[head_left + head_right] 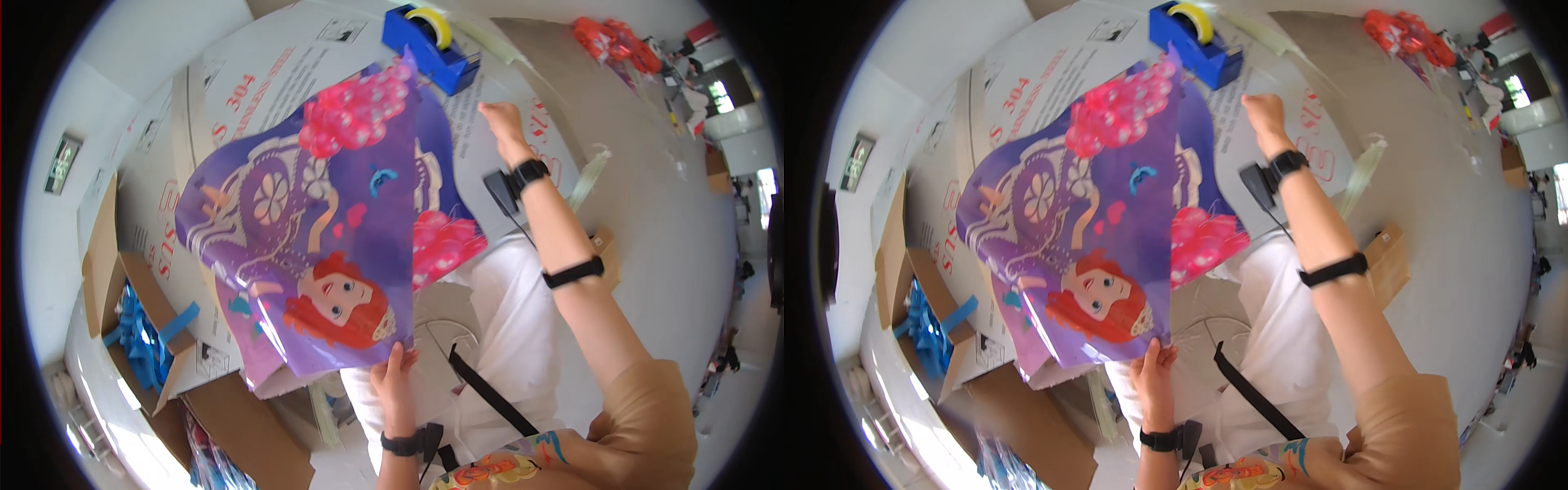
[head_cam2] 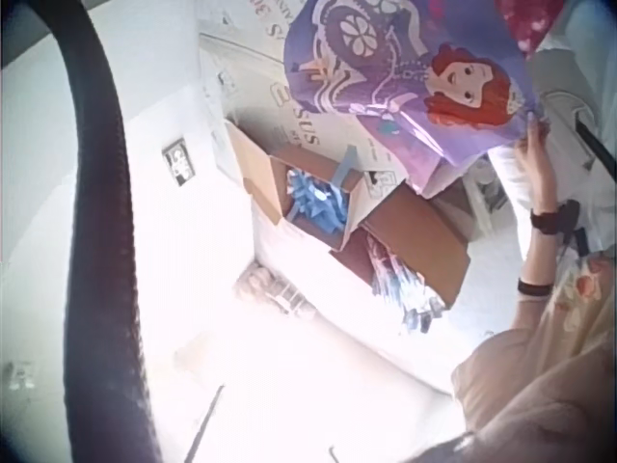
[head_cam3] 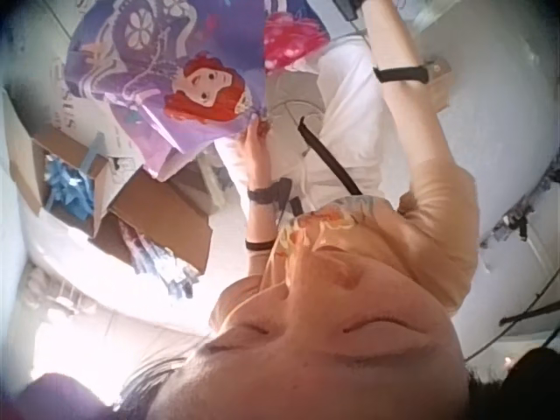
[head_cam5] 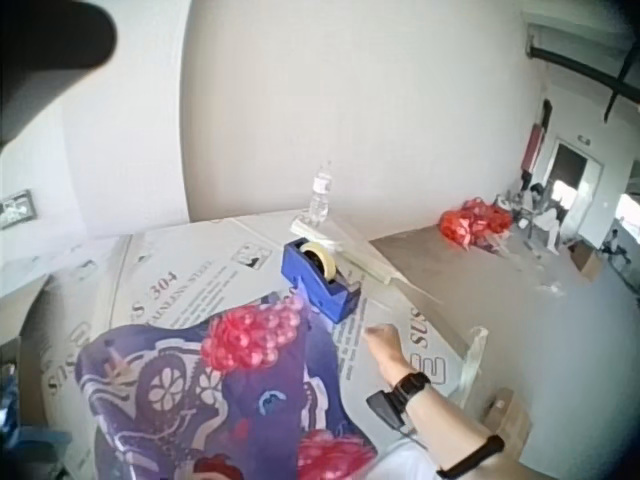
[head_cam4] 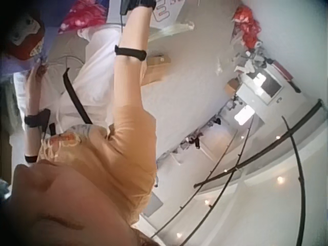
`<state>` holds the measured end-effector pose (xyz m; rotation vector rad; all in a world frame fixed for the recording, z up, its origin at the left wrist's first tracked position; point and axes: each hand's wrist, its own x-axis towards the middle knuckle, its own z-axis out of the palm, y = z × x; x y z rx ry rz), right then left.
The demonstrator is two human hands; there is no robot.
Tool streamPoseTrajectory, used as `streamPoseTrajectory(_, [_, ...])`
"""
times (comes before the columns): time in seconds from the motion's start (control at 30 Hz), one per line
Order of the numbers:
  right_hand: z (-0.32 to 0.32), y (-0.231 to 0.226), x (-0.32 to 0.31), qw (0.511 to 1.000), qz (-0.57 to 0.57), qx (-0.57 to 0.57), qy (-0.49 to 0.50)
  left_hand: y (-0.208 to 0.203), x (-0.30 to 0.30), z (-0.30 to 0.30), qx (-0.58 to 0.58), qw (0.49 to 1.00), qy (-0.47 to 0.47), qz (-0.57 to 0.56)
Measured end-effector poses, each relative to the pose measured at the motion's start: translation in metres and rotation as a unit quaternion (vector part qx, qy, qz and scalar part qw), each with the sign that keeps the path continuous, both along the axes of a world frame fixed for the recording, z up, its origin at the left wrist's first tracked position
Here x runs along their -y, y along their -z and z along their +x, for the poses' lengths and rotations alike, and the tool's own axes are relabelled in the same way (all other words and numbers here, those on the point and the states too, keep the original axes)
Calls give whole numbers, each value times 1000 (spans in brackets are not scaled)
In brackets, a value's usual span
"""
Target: Assembling a toy kite by inserting structural support sticks into fabric pockets and securing the frame.
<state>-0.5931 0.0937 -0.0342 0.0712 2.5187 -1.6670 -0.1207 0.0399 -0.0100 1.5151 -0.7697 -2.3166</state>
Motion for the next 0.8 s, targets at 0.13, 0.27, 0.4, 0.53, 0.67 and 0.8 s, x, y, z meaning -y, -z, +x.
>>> streamPoseTrajectory(0.13, [163,-39,7,961,-50,-42,-267,3,9,5,9,1000,-27,-2])
streamPoseTrajectory(0.27, [304,-77,-11,895,-134,196,-377,14,15,13,-20,1000,8,2])
streamPoseTrajectory(0.4, [359,-73,-26,886,-84,297,-346,13,13,6,-83,996,-7,32])
streamPoseTrajectory(0.53, [374,-62,-25,908,-54,276,-312,14,14,10,-95,995,-6,37])
streamPoseTrajectory(0.67, [380,-70,-19,921,-23,277,-274,18,14,16,-87,996,-4,37])
streamPoseTrajectory(0.8, [384,-60,-17,933,-27,252,-256,21,12,15,-90,995,-6,34])
